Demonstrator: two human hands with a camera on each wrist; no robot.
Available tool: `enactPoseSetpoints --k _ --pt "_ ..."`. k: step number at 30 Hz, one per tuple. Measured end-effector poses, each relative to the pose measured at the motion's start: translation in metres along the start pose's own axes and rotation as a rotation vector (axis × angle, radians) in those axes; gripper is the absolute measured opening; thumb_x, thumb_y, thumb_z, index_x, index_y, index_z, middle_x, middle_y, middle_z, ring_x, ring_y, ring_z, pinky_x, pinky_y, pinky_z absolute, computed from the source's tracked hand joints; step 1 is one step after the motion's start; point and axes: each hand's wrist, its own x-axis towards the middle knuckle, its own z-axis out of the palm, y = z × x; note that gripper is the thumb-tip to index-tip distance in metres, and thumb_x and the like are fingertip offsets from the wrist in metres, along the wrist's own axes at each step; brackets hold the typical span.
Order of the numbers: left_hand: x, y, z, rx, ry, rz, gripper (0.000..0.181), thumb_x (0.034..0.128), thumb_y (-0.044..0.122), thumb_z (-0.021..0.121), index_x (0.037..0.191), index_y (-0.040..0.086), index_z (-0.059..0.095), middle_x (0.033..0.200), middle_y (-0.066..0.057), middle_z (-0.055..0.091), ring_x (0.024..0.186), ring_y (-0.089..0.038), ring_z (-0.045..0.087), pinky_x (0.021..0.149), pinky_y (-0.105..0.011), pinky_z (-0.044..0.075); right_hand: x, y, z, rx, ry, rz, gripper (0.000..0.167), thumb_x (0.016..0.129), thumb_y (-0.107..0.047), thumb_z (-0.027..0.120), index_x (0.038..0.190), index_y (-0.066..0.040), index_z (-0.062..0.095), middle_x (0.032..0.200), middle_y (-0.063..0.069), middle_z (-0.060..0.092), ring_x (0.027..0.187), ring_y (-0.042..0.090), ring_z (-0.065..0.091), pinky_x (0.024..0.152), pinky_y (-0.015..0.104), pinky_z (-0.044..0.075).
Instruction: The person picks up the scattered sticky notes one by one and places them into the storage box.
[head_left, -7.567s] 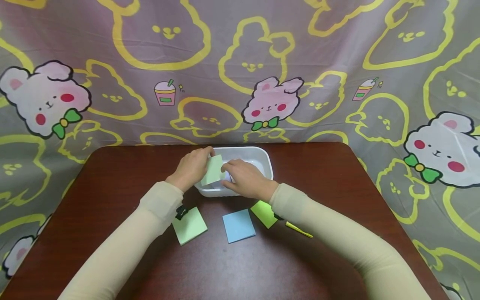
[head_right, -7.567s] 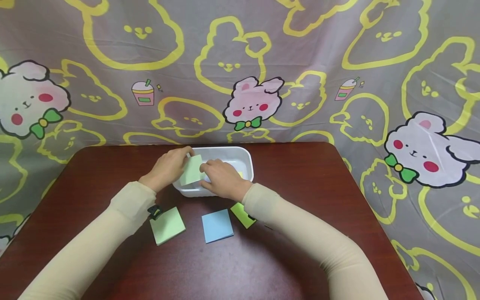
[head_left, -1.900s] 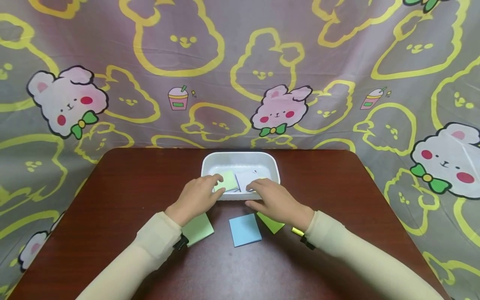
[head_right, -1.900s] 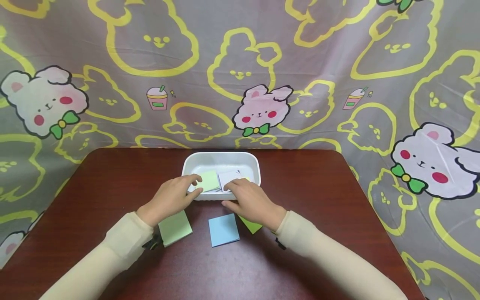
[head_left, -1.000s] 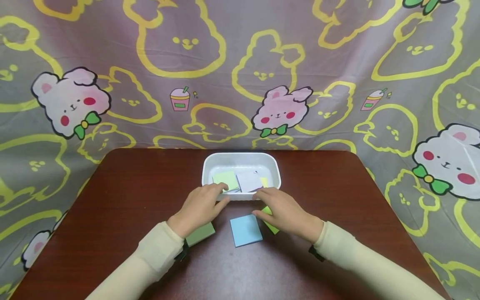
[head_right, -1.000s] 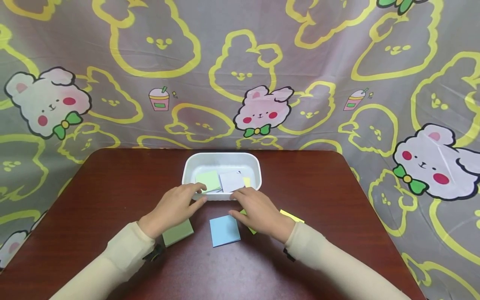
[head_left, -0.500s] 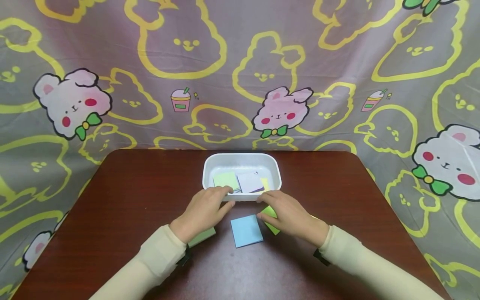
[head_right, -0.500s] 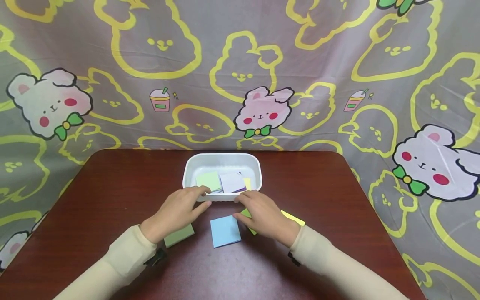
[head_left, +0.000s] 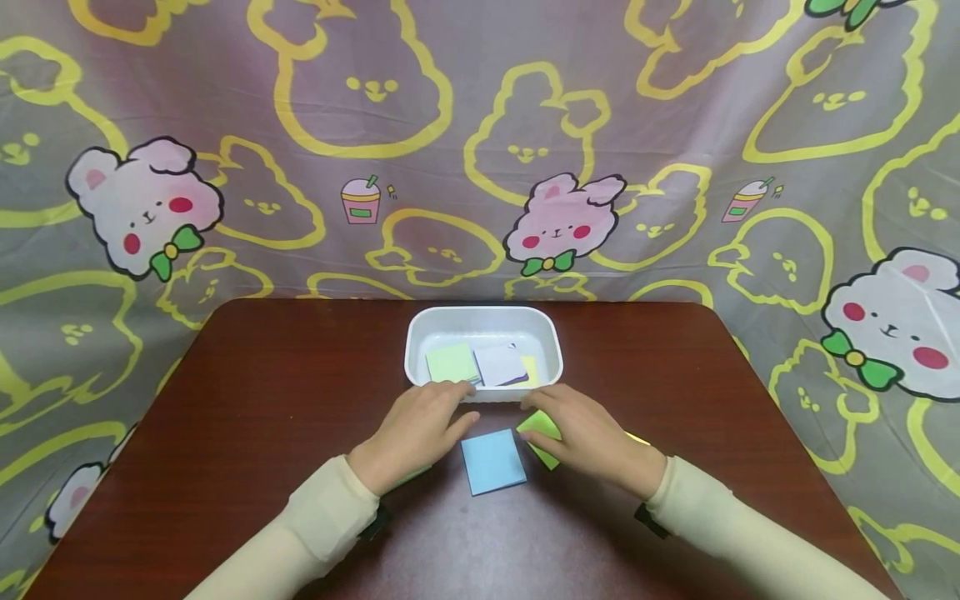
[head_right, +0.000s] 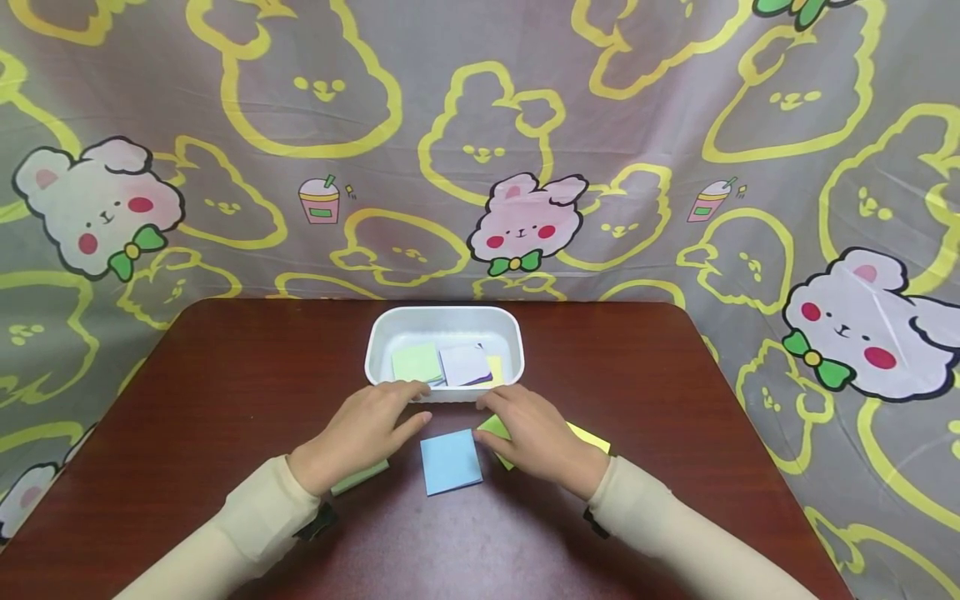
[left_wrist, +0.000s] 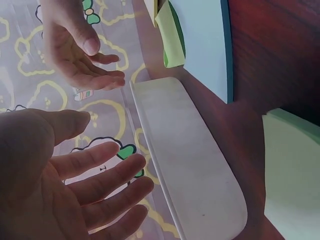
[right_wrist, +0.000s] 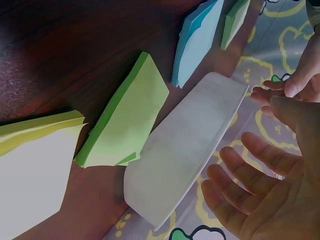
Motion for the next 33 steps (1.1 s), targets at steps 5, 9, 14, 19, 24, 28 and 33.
enactPoseSetpoints --k 5,9,14,19,24,28,33 --pt "0.000 0.002 0.000 -0.008 0.015 0.018 0.032 0.0959 0.030 0.069 0.120 0.008 0.069 0.109 -0.007 0.075 0.100 -0.022 0.072 0.083 -0.041 0.057 -0.004 0.003 0.000 -0.025 0.033 -0.016 0.033 0.088 -0.036 0.078 0.113 -0.017 0.069 0.110 -0.003 0.069 0.103 0.014 0.063 0.087 0.037 0.055" --pt "0.000 0.004 0.002 -0.013 0.022 0.038 0.032 0.0946 0.029 0.071 0.118 0.007 0.069 0.110 -0.007 0.075 0.100 -0.023 0.072 0.083 -0.042 0.057 -0.007 0.006 0.000 -0.036 0.048 -0.029 0.034 0.088 -0.036 0.078 0.113 -0.016 0.069 0.111 -0.002 0.069 0.105 0.015 0.064 0.088 0.038 0.055" --pt "-0.001 0.007 0.008 0.001 0.033 0.071 0.030 0.0939 0.029 0.072 0.117 0.009 0.069 0.107 -0.005 0.076 0.098 -0.021 0.072 0.082 -0.040 0.057 -0.010 0.009 -0.001 -0.039 0.043 -0.029 0.035 0.089 -0.037 0.077 0.114 -0.015 0.068 0.113 0.000 0.069 0.109 0.018 0.064 0.092 0.040 0.054" --pt "-0.002 0.009 0.010 -0.005 0.038 0.104 0.028 0.0938 0.028 0.072 0.116 0.010 0.069 0.109 -0.003 0.076 0.100 -0.019 0.072 0.083 -0.039 0.057 -0.015 0.013 -0.001 -0.041 0.055 -0.033 0.036 0.087 -0.036 0.079 0.114 -0.014 0.069 0.112 -0.002 0.069 0.110 0.017 0.064 0.093 0.039 0.054" --pt "-0.002 0.010 0.013 -0.006 0.038 0.118 0.027 0.0932 0.027 0.072 0.115 0.011 0.069 0.108 -0.002 0.076 0.099 -0.019 0.072 0.083 -0.039 0.057 -0.020 0.018 -0.001 -0.045 0.071 -0.029 0.036 0.086 -0.034 0.080 0.113 -0.014 0.069 0.113 -0.001 0.070 0.111 0.018 0.065 0.093 0.040 0.054" --pt "0.000 0.011 0.016 -0.003 0.033 0.121 0.026 0.0929 0.028 0.072 0.113 0.012 0.069 0.106 -0.001 0.075 0.096 -0.019 0.071 0.081 -0.039 0.057 -0.023 0.023 -0.001 -0.047 0.074 -0.026 0.035 0.087 -0.033 0.079 0.114 -0.012 0.068 0.114 0.001 0.070 0.111 0.019 0.065 0.093 0.040 0.055" --pt "0.001 0.014 0.018 -0.014 0.027 0.120 0.026 0.0935 0.029 0.071 0.113 0.012 0.069 0.106 -0.001 0.075 0.096 -0.019 0.072 0.080 -0.040 0.057 -0.026 0.028 -0.002 -0.050 0.067 -0.023 0.036 0.088 -0.032 0.078 0.116 -0.010 0.069 0.116 0.003 0.070 0.112 0.021 0.065 0.094 0.041 0.054"
